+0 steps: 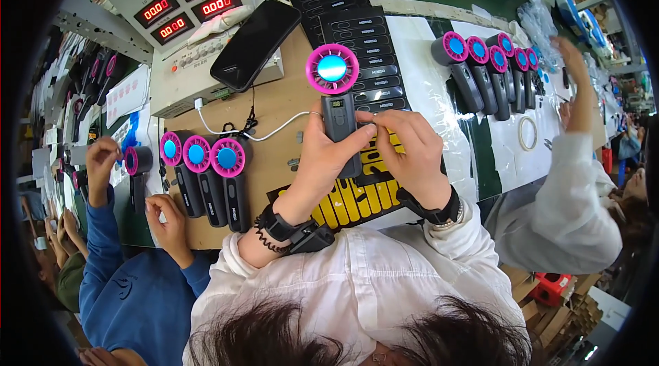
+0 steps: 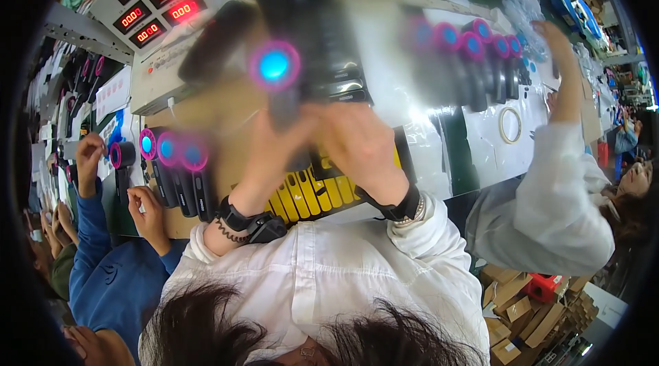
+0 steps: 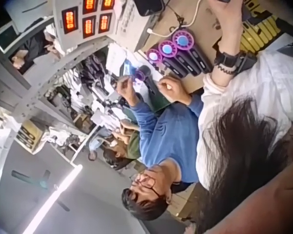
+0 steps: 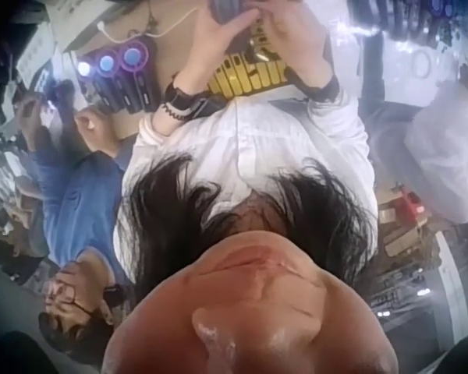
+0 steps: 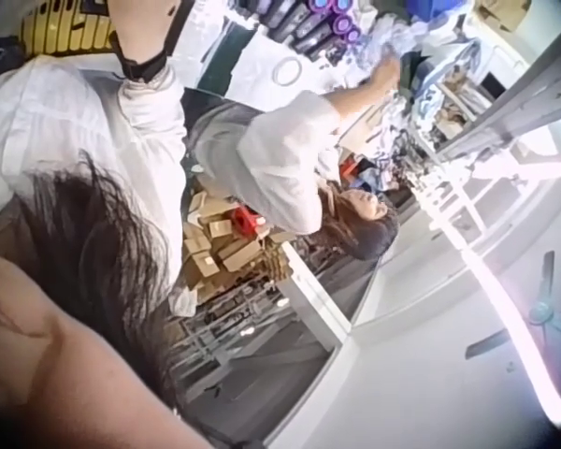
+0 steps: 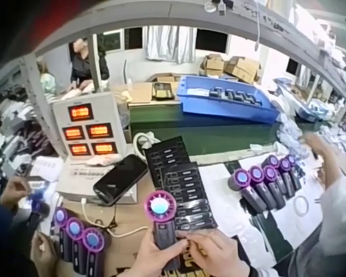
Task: The person picks up a handheld fan, presses a small button into its handle, and applies a brand sticker over it. They then press the button to cycle through the fan's power settings before setting it down.
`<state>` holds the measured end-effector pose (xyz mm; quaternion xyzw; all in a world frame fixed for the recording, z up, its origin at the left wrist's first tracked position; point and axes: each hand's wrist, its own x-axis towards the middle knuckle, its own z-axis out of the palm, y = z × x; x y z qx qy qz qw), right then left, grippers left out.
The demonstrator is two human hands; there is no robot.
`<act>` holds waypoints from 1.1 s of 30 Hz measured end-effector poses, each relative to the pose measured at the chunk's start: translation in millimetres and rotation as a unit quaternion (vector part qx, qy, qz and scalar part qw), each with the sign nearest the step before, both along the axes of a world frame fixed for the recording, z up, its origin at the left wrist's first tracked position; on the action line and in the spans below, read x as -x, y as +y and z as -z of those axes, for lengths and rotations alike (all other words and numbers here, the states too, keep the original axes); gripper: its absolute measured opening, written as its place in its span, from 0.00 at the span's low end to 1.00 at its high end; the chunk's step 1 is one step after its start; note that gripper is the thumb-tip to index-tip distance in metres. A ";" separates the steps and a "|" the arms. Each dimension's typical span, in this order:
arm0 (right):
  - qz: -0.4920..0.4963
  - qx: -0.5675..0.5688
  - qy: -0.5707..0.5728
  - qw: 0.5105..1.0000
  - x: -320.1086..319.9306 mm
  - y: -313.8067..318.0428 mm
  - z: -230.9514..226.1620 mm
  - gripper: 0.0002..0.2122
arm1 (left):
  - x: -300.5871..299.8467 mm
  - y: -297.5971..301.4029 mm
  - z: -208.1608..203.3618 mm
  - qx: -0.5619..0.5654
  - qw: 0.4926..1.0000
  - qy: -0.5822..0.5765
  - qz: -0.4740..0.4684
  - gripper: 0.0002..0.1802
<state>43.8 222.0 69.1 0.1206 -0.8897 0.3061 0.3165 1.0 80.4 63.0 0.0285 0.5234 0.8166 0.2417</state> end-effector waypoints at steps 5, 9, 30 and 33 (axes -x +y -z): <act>0.003 0.004 -0.022 1.000 -8.0 -1.4 14.4 0.09 | 1.8 -5.0 1.2 0.009 1.000 -0.014 0.017 0.25; -0.008 0.037 -0.059 0.998 -9.8 -3.3 15.2 0.08 | 2.4 -6.7 5.4 0.031 0.999 -0.011 0.013 0.24; -0.023 0.346 -0.260 0.901 -23.4 15.6 -9.3 0.09 | 6.0 -15.5 6.4 -0.062 0.998 0.003 0.004 0.17; -0.012 0.244 -0.161 0.956 -15.8 -2.8 -29.5 0.09 | 7.2 -16.4 11.6 -0.184 0.982 -0.047 -0.011 0.21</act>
